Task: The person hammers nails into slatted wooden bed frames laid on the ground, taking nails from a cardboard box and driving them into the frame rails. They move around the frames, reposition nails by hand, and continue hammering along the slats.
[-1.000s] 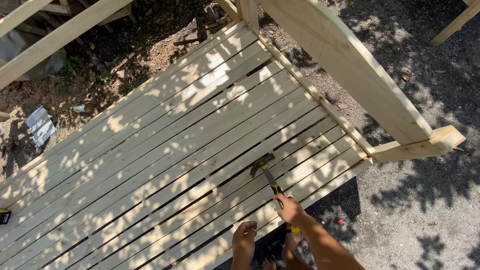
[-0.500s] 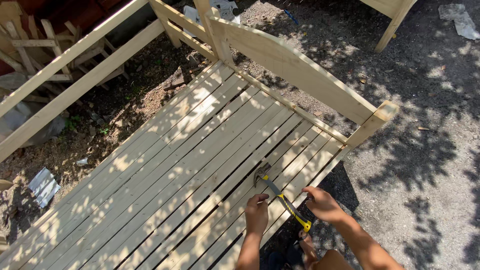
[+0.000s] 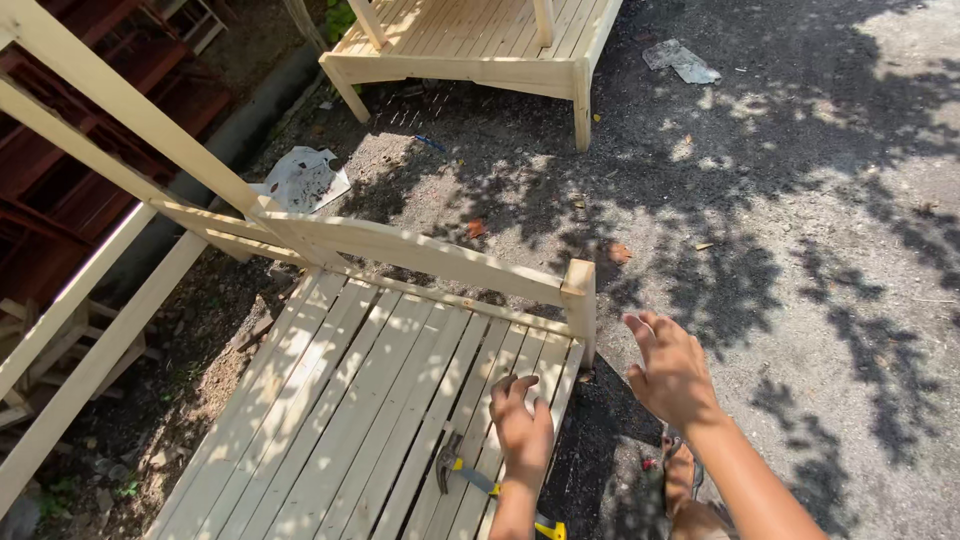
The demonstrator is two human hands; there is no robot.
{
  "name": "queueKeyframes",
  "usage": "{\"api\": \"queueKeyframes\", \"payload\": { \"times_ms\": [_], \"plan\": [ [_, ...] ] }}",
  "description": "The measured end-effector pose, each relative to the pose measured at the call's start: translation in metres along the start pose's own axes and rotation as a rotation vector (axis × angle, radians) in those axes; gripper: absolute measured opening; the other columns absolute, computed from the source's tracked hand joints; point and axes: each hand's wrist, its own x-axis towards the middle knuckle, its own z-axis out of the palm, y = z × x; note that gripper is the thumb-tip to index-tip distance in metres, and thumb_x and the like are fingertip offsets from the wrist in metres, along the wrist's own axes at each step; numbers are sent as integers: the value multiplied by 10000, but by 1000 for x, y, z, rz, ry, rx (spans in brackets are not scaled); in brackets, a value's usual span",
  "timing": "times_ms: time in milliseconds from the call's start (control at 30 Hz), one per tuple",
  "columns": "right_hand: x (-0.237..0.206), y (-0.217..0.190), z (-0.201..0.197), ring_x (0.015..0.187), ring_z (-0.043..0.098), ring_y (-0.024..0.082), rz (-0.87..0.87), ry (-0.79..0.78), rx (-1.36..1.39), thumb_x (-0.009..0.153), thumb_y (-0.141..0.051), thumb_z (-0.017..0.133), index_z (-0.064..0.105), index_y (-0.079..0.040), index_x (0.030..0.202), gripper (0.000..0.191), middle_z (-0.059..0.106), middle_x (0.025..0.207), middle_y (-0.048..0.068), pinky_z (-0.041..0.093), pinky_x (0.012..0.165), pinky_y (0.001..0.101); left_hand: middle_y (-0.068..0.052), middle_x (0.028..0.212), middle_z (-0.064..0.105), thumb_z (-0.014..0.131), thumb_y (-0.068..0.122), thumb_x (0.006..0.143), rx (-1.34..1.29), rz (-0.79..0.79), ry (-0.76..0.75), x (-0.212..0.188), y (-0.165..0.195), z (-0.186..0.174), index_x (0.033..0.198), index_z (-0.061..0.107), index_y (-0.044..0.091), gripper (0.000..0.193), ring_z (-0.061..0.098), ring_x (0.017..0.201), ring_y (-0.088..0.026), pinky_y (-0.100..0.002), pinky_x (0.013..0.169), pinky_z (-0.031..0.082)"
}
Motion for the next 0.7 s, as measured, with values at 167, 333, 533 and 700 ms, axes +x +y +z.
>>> {"api": "queueKeyframes", "payload": {
  "times_ms": [167,333,533,700],
  "plan": [
    [77,129,-29,1408,421,319,137,36,23,780,-207,709,434,-192,1481,753,481,1480,81,361,1136,519,-156,1308,544,673,113,842,-44,-20,-170,81,91,116,1127,709,120,287,523,1233,-371,-445,1038,435],
    [148,232,-73,1405,418,352,195,144,98,771,-279,720,421,-194,1501,794,473,1504,100,354,1140,583,-132,1273,587,689,121,815,-27,40,-299,153,176,198,1130,713,122,316,557,1211,-346,-444,1040,441],
    [255,300,-92,1479,307,384,261,120,52,775,-427,765,390,-293,1530,854,401,1569,70,191,1143,717,-134,1273,577,708,134,817,-30,28,-356,256,220,290,1130,710,129,314,541,1210,-357,-457,1036,424],
    [340,342,-80,1511,270,409,250,101,88,791,-442,727,360,-291,1544,851,358,1606,84,176,1126,751,-154,1268,595,698,113,834,-151,94,-310,360,204,392,1116,706,112,283,570,1214,-372,-449,1042,452]
  ]
}}
